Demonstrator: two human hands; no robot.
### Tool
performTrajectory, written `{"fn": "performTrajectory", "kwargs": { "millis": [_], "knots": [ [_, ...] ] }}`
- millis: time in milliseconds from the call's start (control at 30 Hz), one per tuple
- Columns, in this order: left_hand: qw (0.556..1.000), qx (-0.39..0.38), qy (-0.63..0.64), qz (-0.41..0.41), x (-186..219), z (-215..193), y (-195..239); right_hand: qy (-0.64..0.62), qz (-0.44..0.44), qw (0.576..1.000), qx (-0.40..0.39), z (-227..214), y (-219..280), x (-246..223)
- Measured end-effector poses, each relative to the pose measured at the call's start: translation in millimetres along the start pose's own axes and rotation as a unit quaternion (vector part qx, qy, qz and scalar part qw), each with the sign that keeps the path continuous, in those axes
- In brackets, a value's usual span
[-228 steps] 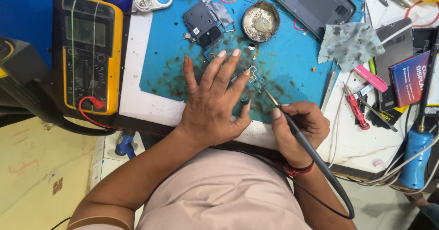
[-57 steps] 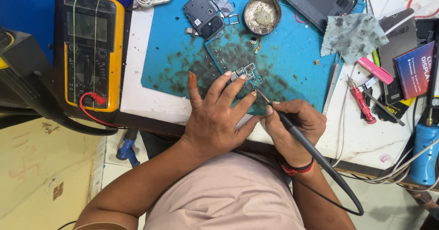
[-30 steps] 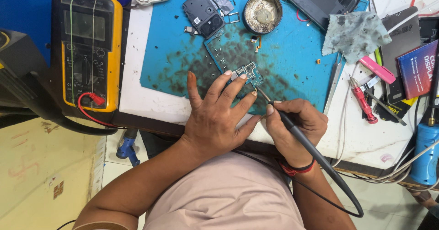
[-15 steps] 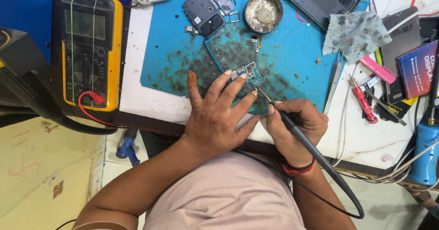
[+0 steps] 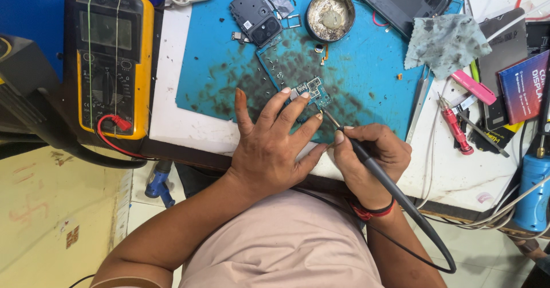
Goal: The person uses a soldering iron to work on a small circuit board, then picks up a disassembled smartphone to test its battery with a multimeter. Afterward, they use tweezers to place a small component onto the circuit board and continue soldering it into place.
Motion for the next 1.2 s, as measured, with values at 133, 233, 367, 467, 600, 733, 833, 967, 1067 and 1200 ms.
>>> {"fn": "performTrajectory", "kwargs": {
  "millis": [133,233,367,467,600,733,833,967,1067,1200],
  "knots": [
    [1.000,0.000,0.000,0.001,0.0,-0.1,-0.1,0.001,-0.003,1.000,-0.002,0.6,0.1,-0.1],
    [1.000,-0.001,-0.002,0.002,0.0,0.0,0.4,0.005,-0.001,1.000,-0.002,0.2,0.2,0.6],
    [1.000,0.000,0.000,-0.001,-0.1,0.0,0.1,0.003,-0.003,1.000,0.002,-0.5,0.1,0.0],
    [1.000,0.002,0.000,-0.002,-0.3,0.2,0.2,-0.002,-0.006,1.000,-0.001,0.4,-0.5,-0.3],
    [1.000,0.003,0.000,-0.001,-0.4,0.2,0.4,0.002,-0.005,1.000,-0.001,0.3,-0.2,-0.6],
    [1.000,0.003,0.001,-0.002,-0.2,-0.4,-0.2,0.005,-0.010,1.000,0.000,1.2,-0.3,-2.6],
    [1.000,0.003,0.001,0.000,-0.3,-0.2,-0.2,0.007,-0.003,1.000,-0.005,0.9,-0.4,-1.4],
    [1.000,0.000,0.000,-0.002,-0.2,0.1,-0.1,0.010,-0.008,1.000,0.000,0.2,-0.3,-1.8],
    [1.000,0.000,-0.001,-0.001,-0.1,0.1,-0.1,0.009,-0.005,1.000,0.000,0.2,-0.3,-0.8],
    [1.000,0.000,0.000,0.000,0.0,0.3,0.3,0.006,-0.008,1.000,0.000,0.2,-0.6,-1.5]
  ]
}}
Point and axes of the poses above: each hand's wrist, its own y-axis away from the middle knuckle, its own z-axis out of the palm, x = y × z, the point moved 10 cm from there along -y, towards the middle knuckle, and after that the axes turned 14 degrees about x, right-handed, at the moved point
